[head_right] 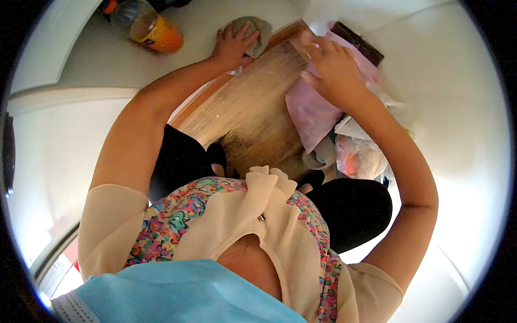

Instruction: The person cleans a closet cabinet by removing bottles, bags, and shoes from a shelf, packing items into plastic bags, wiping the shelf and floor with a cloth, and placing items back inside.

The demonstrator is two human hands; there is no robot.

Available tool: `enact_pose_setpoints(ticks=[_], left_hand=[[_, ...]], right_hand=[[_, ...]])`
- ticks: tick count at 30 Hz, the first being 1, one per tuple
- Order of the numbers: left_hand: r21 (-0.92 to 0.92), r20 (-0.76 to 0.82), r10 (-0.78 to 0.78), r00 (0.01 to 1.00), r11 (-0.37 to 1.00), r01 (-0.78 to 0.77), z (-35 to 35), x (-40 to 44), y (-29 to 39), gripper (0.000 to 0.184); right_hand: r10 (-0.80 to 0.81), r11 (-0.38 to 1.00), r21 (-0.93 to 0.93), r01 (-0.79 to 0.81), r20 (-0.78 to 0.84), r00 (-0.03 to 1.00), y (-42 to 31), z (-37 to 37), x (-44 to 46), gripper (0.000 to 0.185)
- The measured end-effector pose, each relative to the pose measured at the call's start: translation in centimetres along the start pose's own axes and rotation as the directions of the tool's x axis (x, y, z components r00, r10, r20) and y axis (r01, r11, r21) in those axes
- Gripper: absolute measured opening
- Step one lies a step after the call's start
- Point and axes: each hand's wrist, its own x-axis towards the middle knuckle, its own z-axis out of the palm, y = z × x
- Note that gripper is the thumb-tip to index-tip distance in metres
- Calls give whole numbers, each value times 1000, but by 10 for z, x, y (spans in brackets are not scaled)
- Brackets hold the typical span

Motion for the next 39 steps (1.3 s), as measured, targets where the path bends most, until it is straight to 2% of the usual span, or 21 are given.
enact_pose_setpoints(ticks=[2,5,7,8,13,16,17,18,19,20,21,22,23,25,26,28,29,32,35,38,39], left_hand=[[-32,-20,0,1000,999,-1,7,3,6,81],[-99,-25,-53,998,994,50,5,12,14,81],[-118,-11,-84,996,990,82,3,25,9,84],[-125,-45,-89,995,989,83,4,34,5,83],[-169,-200,-121,972,982,87,27,101,-29,71],[-234,-289,-393,873,913,333,29,148,-35,69],[-232,-284,-389,877,915,331,31,167,-42,69],[-34,-656,-228,720,961,273,26,184,-47,43],[176,-891,31,453,943,283,21,199,-53,28],[179,-893,36,449,943,281,-12,204,-45,28],[-208,-520,-356,776,934,290,-62,200,-29,34],[-498,97,-474,875,738,455,-96,197,-14,44],[-499,95,-468,879,741,449,-113,197,-4,44],[-566,240,-547,802,593,573,-129,193,7,46],[-563,246,-543,803,594,574,-103,203,-10,46],[-435,-31,-469,883,801,410,-28,233,-62,48],[-435,-32,-466,884,803,407,-24,229,-60,48],[-357,2,-198,980,916,186,-13,207,-49,57],[-242,62,78,995,968,-61,13,185,-30,67],[-230,70,-18,997,973,33,-6,131,31,68],[-198,40,13,999,980,-5,1,119,34,68]], right_hand=[[90,996,-6,-90,34,995,21,-2,-38,57],[164,985,-45,-169,-86,983,45,12,-68,65],[285,952,-54,-302,-212,935,55,26,-75,77],[313,946,-40,-323,-158,936,62,33,-79,88],[347,938,0,-348,-48,937,73,50,-86,92],[345,938,30,-344,-8,939,75,50,-82,92],[346,938,14,-346,11,938,75,51,-82,92],[348,937,19,-348,14,937,77,53,-83,92],[349,936,23,-350,28,937,79,56,-84,92],[351,936,23,-352,35,936,82,59,-84,92],[354,934,27,-355,31,935,85,62,-83,92],[355,930,81,-357,42,934,87,65,-85,91],[354,924,133,-357,51,934,88,66,-87,90],[344,929,135,-345,31,939,89,66,-86,91],[333,934,135,-332,10,943,88,66,-86,92],[330,936,120,-330,17,944,89,67,-86,92],[323,940,111,-323,25,946,89,68,-86,91],[305,944,127,-303,7,952,90,71,-87,92],[298,952,74,-298,11,955,87,70,-87,92],[284,958,29,-284,0,959,85,67,-87,91],[281,959,26,-281,3,960,83,67,-88,91]])
